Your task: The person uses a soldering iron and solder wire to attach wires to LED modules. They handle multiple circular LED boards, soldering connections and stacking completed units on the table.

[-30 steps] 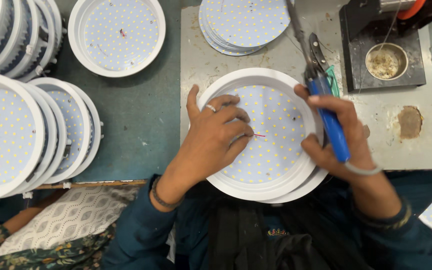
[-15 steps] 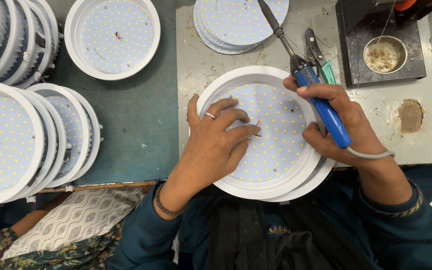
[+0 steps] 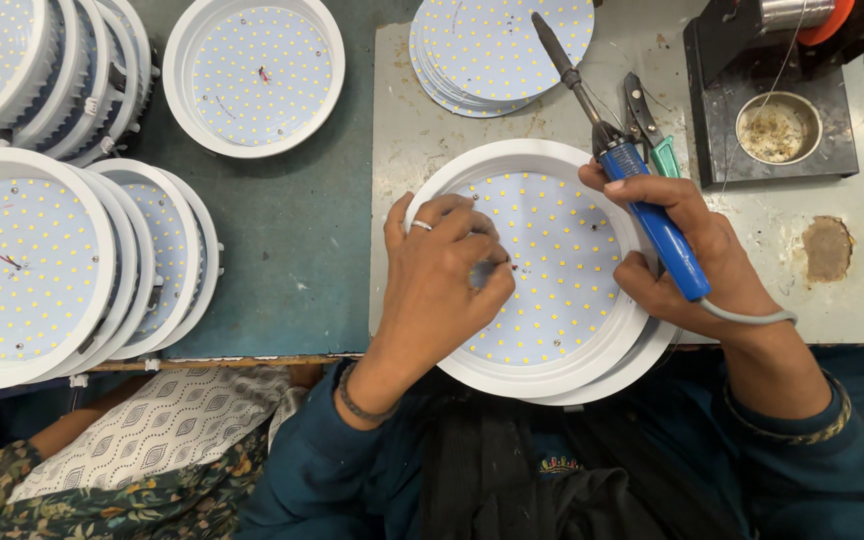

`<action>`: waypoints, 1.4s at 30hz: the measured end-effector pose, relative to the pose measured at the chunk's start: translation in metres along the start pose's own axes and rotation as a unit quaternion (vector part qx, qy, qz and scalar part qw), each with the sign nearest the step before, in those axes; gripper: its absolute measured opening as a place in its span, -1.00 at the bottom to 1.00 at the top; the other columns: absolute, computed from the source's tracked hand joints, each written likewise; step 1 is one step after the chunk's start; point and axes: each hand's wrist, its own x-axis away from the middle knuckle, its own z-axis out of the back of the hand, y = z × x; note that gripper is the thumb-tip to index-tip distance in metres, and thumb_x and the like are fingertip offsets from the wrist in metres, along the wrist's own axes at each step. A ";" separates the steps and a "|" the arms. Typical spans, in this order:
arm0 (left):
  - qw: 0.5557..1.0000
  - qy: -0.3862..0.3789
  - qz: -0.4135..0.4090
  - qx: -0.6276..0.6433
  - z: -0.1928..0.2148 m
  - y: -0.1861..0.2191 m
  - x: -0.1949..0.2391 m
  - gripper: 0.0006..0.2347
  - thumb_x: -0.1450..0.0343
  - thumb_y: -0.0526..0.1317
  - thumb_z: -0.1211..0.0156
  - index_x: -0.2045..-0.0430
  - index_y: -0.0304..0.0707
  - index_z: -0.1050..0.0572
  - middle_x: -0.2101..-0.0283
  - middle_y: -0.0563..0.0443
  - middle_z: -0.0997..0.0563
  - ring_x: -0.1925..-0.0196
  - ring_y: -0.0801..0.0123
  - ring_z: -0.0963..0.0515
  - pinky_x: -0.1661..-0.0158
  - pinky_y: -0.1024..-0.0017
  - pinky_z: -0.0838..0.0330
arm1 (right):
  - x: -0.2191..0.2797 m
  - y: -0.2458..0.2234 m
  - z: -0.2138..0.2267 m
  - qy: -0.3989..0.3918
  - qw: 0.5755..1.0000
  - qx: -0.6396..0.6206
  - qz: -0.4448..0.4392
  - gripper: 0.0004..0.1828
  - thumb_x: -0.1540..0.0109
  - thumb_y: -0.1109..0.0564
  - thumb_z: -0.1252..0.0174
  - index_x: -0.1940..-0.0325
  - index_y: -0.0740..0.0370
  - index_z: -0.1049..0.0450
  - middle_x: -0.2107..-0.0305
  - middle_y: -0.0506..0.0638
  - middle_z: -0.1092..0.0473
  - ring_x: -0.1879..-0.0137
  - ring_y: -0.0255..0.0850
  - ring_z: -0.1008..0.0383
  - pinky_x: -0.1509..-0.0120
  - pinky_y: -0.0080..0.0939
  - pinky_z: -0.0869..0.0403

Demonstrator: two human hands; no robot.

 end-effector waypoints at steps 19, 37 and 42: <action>0.999 0.034 0.022 -0.035 -0.008 0.005 0.006 -0.79 -0.29 -0.25 -0.32 0.22 -0.17 -0.58 0.00 -0.02 -0.45 -0.18 0.05 -0.39 -0.34 -0.21 -0.01 | 0.003 0.006 0.000 0.008 1.000 -0.008 0.006 -0.30 -0.05 0.43 -0.12 -0.25 0.11 -0.19 -0.29 0.00 -0.42 0.56 -0.48 -0.30 0.43 -0.45 -0.33; 0.999 -0.021 -0.026 0.015 0.001 0.002 0.006 -0.94 -0.31 -0.11 -0.35 0.47 0.06 -0.69 -0.12 0.10 -0.49 -0.35 0.00 -0.28 -0.32 -0.45 0.30 | 0.003 0.004 -0.001 0.020 0.999 0.023 0.031 -0.31 -0.06 0.44 -0.11 -0.25 0.12 -0.20 -0.26 0.02 -0.44 0.56 -0.46 -0.31 0.42 -0.44 -0.32; 0.999 -0.027 -0.040 -0.017 -0.001 0.003 0.006 -0.94 -0.33 -0.11 -0.35 0.49 0.02 -0.64 -0.16 0.04 -0.45 -0.38 -0.06 -0.25 -0.31 -0.48 0.30 | 0.003 0.005 -0.003 0.026 0.999 0.028 0.036 -0.32 -0.07 0.45 -0.10 -0.24 0.12 -0.20 -0.27 0.04 -0.45 0.52 -0.46 -0.35 0.37 -0.44 -0.35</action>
